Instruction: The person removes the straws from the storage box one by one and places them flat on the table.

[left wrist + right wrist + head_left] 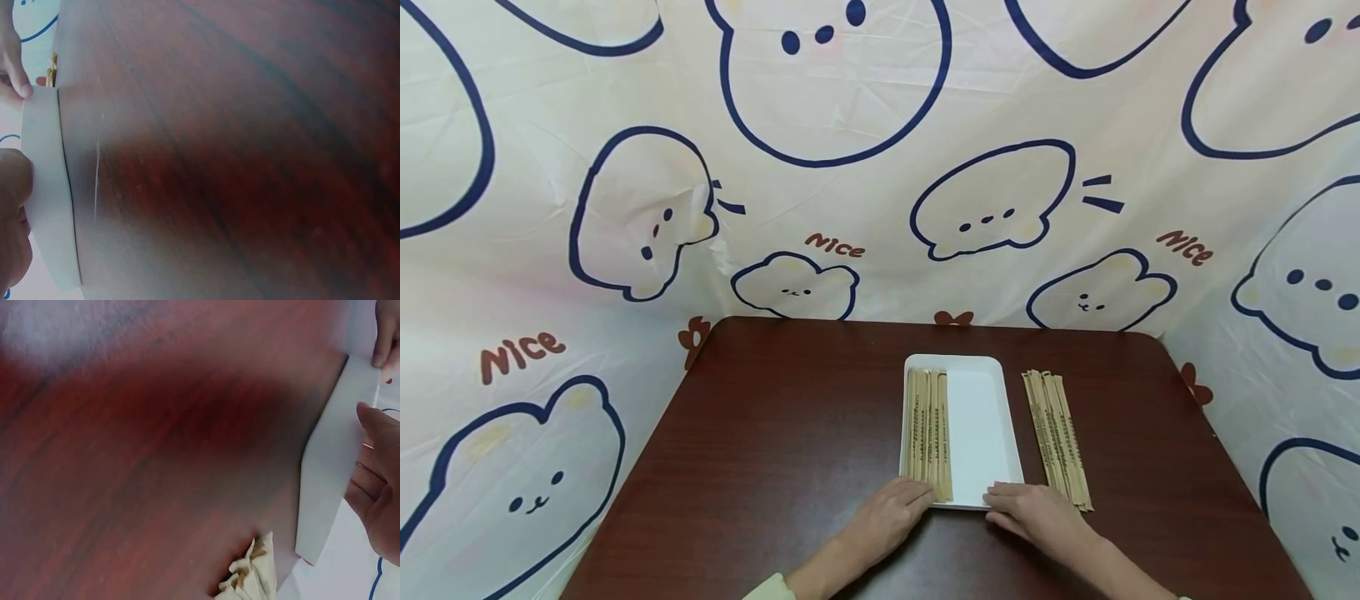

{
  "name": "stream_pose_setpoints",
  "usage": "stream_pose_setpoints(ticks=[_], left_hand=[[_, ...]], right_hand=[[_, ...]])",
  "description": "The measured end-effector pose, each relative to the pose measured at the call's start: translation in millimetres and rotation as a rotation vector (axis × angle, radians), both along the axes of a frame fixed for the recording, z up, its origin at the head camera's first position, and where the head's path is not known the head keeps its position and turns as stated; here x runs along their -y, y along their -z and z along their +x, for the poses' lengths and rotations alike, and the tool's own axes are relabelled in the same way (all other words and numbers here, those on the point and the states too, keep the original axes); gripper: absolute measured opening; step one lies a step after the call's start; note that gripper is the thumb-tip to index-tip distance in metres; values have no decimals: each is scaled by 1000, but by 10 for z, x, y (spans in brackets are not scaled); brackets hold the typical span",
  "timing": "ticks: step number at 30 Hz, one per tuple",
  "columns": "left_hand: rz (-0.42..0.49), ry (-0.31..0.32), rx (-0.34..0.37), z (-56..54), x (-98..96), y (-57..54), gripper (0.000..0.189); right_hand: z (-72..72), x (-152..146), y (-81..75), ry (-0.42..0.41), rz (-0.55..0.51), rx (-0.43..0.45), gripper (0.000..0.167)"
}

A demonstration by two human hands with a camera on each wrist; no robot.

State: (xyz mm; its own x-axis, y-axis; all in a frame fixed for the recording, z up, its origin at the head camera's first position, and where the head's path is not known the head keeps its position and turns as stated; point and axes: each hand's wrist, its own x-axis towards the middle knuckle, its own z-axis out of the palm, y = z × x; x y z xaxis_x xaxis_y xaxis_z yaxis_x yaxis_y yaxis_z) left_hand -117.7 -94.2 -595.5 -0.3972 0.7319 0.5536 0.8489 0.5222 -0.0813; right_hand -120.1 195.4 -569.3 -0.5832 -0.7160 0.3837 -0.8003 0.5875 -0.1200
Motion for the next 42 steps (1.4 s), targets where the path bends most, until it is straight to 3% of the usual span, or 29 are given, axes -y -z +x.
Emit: stream_pose_setpoints(ticks=[7, 15, 22, 24, 34, 37, 42], left_hand=[[-7, -4, 25, -1, -26, 0, 27], [-20, -15, -10, -20, -31, -12, 31], [-16, -22, 13, -12, -28, -30, 29], [-3, -24, 25, -8, -33, -32, 20], [37, -32, 150, -28, -96, -148, 21], [83, -66, 195, -65, -138, -209, 16], [155, -191, 214, -148, -216, -287, 18]], right_hand=[[33, 33, 133, 23, -105, -99, 25], [50, 30, 216, 17, -148, -135, 26], [46, 42, 253, 11, -183, -158, 22], [46, 47, 267, 12, -192, -166, 22], [67, 70, 305, 33, -206, -178, 22], [69, 71, 311, 37, -206, -176, 23], [82, 66, 322, 50, -195, -156, 24]])
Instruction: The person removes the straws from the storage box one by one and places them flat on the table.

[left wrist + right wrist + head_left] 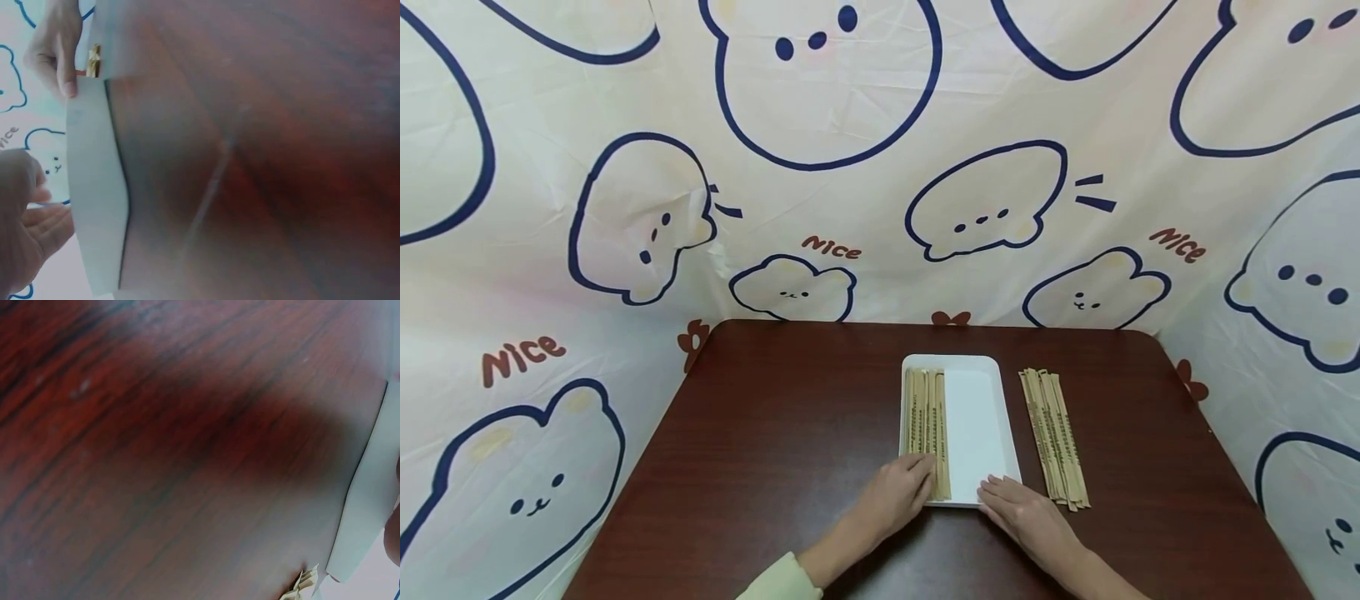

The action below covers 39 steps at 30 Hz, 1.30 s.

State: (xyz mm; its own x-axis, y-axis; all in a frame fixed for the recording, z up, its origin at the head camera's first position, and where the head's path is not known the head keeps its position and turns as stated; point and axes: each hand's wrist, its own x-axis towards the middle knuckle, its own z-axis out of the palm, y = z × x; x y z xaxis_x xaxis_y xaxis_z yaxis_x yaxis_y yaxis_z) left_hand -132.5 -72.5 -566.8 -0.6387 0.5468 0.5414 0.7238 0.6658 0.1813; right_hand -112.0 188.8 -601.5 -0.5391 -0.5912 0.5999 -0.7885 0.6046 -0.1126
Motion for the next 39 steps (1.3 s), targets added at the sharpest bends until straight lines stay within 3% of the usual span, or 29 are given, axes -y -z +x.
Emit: stream_pose_setpoints(ticks=[4, 8, 14, 21, 27, 33, 39], left_hand=[[11, -112, 25, -77, -67, -51, 2], [-14, -210, 83, -142, -136, -117, 12], [-66, -328, 172, -249, -260, -153, 6], [-217, -448, 242, -357, -421, -125, 5], [-340, -512, 215, -411, -518, -79, 4], [-380, -555, 226, -448, -567, -54, 5], [-392, -553, 268, -482, -585, -46, 6]], right_hand=[[10, 0, 11, 6, 6, 6, 25], [11, 0, 22, 9, 1, 2, 28], [16, 2, 26, 15, -12, -12, 41], [19, 6, 38, 16, -13, -36, 35], [24, 12, 41, 9, -13, -43, 31], [24, 20, 38, 8, -10, -44, 27], [18, 26, 40, 11, -15, -35, 28]])
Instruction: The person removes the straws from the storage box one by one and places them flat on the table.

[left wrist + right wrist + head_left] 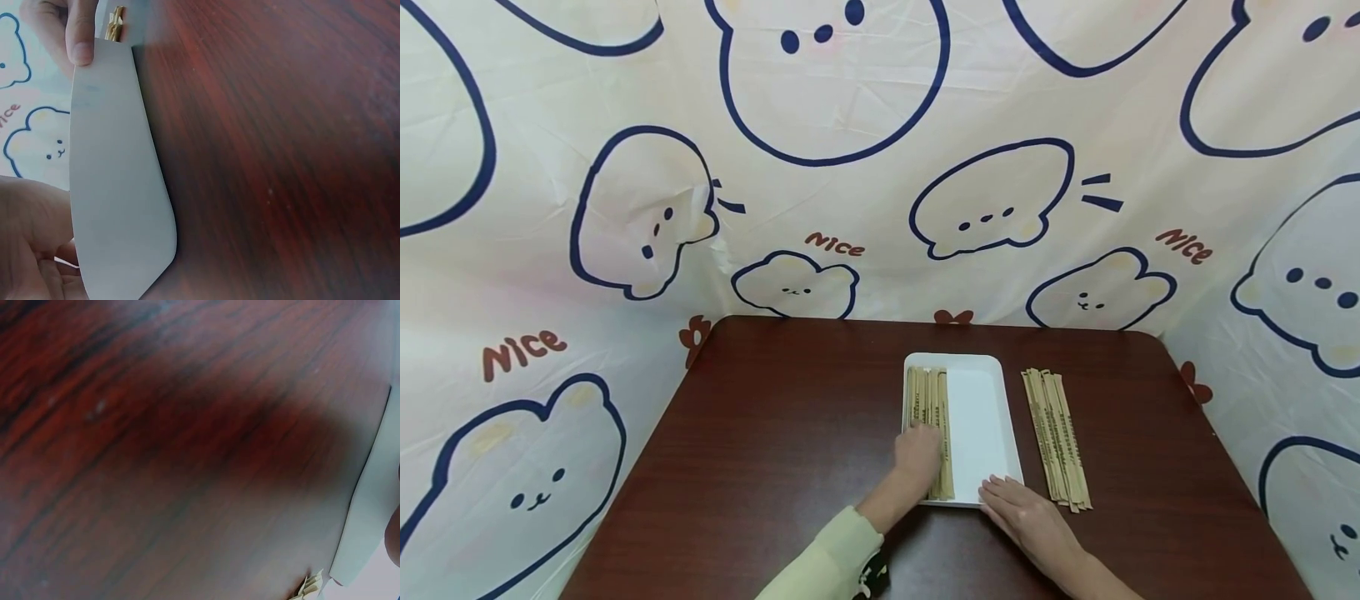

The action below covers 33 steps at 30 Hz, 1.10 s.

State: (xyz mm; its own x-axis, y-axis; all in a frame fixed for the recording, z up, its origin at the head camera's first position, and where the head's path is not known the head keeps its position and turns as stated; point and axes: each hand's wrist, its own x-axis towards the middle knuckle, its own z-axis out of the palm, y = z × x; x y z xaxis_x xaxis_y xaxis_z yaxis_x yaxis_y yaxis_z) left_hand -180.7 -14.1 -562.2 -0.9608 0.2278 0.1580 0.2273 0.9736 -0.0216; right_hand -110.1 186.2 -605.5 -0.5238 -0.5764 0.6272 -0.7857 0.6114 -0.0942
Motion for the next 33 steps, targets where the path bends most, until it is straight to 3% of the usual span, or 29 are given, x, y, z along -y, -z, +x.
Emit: stream_pose_setpoints(ticks=[5, 13, 20, 28, 33], left_hand=[[10, 2, 2, -6, -3, 2, 6], [27, 29, -7, -12, -23, 60, 2], [43, 50, 31, -16, -58, 9, 4], [10, 71, -69, -52, -60, 15, 20], [38, 49, -34, -73, -70, 47, 23]], right_hand=[[9, -10, -11, 10, 14, 41, 30], [10, 1, 9, 6, 6, -1, 24], [-6, -7, 12, 10, 2, -13, 30], [-7, -6, 13, 11, 1, -1, 24], [-1, -6, 20, 7, -8, 5, 25]])
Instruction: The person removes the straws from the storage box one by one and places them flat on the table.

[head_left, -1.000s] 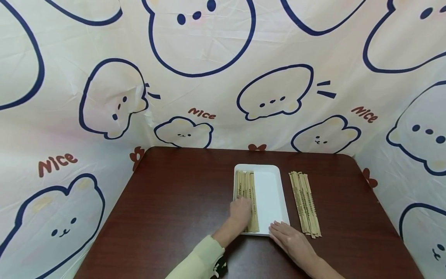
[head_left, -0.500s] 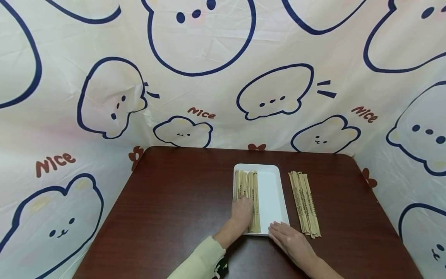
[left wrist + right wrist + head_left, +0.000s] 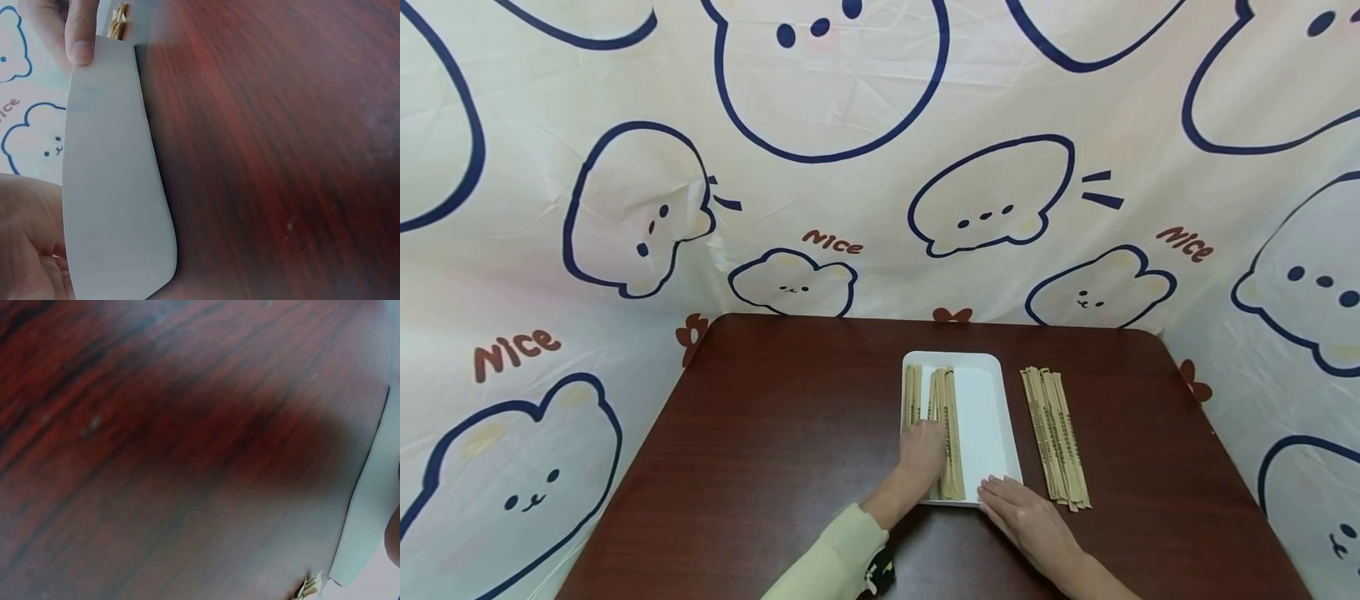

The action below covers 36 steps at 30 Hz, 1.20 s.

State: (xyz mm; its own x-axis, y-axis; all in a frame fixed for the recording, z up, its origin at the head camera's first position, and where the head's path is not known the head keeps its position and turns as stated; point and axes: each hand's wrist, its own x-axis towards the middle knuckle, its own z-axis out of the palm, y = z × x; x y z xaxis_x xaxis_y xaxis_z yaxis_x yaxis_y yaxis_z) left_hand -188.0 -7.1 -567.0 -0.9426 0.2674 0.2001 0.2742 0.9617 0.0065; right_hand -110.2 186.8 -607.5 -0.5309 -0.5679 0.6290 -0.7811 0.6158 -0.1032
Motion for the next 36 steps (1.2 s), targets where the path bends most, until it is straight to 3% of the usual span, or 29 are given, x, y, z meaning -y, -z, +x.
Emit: stream_pose_setpoints(ticks=[7, 16, 22, 28, 32, 36], left_hand=[[76, -38, 89, -29, -10, -8, 23], [92, -36, 75, -9, 16, -40, 11], [170, -34, 94, 3, 61, -125, 11], [209, -37, 100, -27, 139, -247, 11], [241, -69, 95, -54, 237, -304, 9], [287, -107, 102, -50, 370, -373, 8]], right_hand=[[1, -3, 4, 3, 2, -1, 30], [11, 21, -21, 23, 5, 37, 42], [1, 36, -32, 5, -29, -27, 44], [6, 17, -28, 21, 0, 7, 40], [3, 14, -16, 23, 2, 11, 37], [-9, 17, 2, 4, -28, -38, 39]])
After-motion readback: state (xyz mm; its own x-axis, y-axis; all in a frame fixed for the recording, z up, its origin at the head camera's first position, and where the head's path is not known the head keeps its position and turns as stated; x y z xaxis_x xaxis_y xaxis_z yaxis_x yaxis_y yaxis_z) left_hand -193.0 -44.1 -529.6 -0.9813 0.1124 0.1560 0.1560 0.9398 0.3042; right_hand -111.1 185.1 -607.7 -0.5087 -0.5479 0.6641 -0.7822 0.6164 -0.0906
